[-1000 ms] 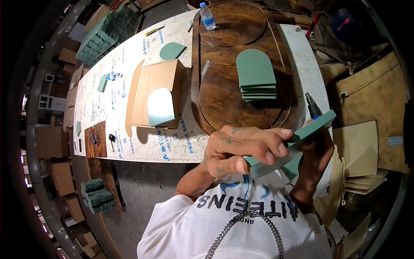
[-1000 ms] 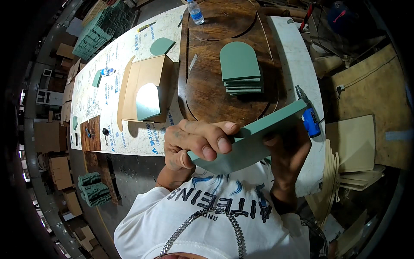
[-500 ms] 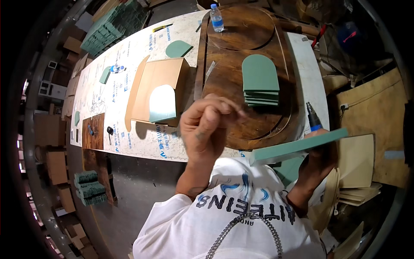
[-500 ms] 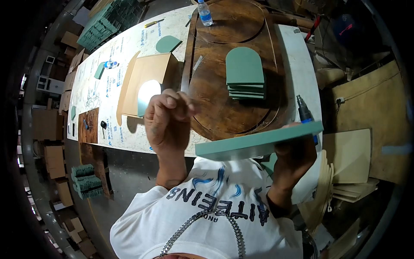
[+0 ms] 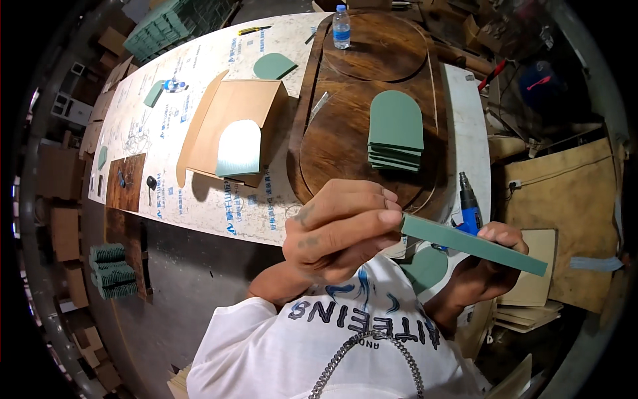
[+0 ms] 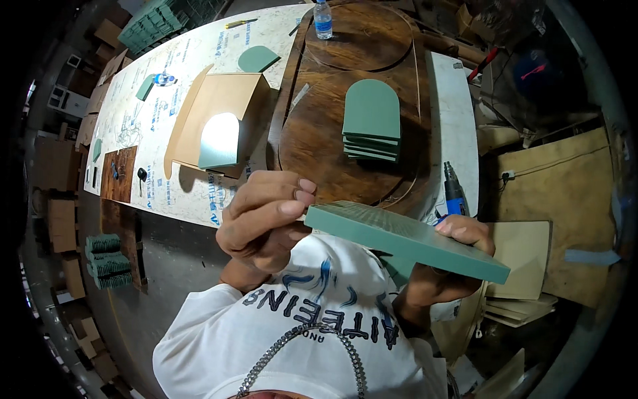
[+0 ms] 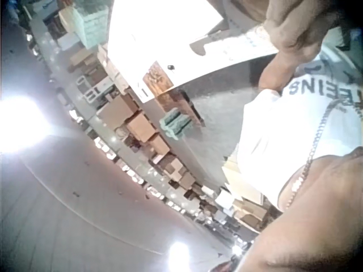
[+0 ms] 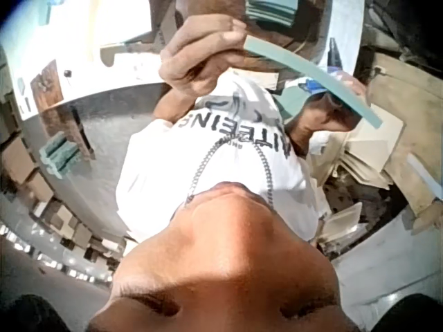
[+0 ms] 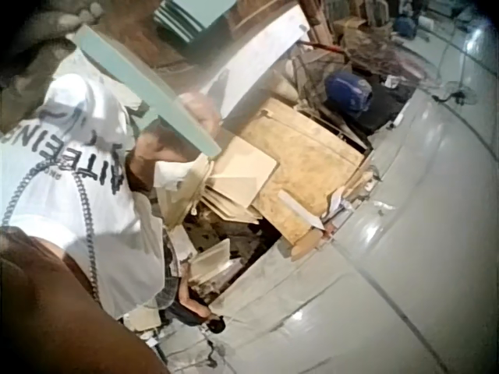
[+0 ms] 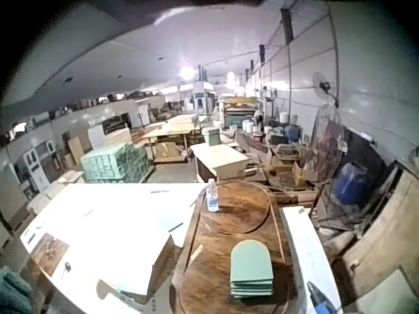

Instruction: The person uses a heat gun to apply a textured finish to the surface of light green, semi-circular wooden pieces. They hold each piece in one hand and direct the heat gun with the other, moving the tool across the surface to create a pattern. The person inspects the finished surface and stacks the treated pieces on a wooden workbench.

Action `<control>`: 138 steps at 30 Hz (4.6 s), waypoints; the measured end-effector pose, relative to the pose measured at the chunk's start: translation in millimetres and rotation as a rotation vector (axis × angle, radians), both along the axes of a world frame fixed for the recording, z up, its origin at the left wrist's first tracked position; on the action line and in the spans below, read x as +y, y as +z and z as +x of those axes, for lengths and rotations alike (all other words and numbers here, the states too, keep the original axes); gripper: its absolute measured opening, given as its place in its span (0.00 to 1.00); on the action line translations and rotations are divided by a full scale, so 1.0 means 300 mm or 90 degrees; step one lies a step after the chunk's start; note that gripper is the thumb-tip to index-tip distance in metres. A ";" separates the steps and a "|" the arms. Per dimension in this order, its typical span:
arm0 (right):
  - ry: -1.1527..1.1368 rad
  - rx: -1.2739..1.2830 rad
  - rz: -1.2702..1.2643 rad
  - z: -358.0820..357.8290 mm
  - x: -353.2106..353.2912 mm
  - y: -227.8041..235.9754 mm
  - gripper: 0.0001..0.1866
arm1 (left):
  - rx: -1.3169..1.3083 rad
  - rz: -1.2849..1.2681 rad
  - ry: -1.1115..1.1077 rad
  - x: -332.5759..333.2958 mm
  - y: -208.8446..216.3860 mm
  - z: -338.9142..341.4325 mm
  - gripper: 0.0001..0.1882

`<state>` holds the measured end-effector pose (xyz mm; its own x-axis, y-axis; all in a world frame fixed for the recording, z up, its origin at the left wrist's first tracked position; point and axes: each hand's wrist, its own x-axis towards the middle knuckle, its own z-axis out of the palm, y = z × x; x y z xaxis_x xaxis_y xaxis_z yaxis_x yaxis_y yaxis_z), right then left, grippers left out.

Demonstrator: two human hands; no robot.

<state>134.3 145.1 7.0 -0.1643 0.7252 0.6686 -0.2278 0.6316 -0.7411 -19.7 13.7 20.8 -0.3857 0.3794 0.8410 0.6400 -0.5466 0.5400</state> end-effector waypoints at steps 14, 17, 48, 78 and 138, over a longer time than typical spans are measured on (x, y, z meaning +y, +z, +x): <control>0.106 -0.070 -0.261 0.081 -0.054 -0.053 0.20 | -0.093 -0.089 -0.048 -0.012 0.014 0.016 0.25; 0.165 -0.032 -0.315 0.054 -0.070 -0.002 0.18 | -0.181 -0.107 -0.107 -0.008 0.002 0.007 0.25; 0.114 0.003 -0.265 0.083 -0.069 -0.032 0.27 | -0.113 -0.131 -0.139 -0.024 0.046 -0.006 0.29; 0.119 -0.069 -0.190 0.115 -0.044 -0.080 0.26 | -0.134 -0.218 -0.066 -0.003 0.123 -0.027 0.07; 0.089 -0.015 -0.301 0.139 -0.039 -0.114 0.26 | -0.292 -0.152 -0.120 -0.020 0.098 0.037 0.20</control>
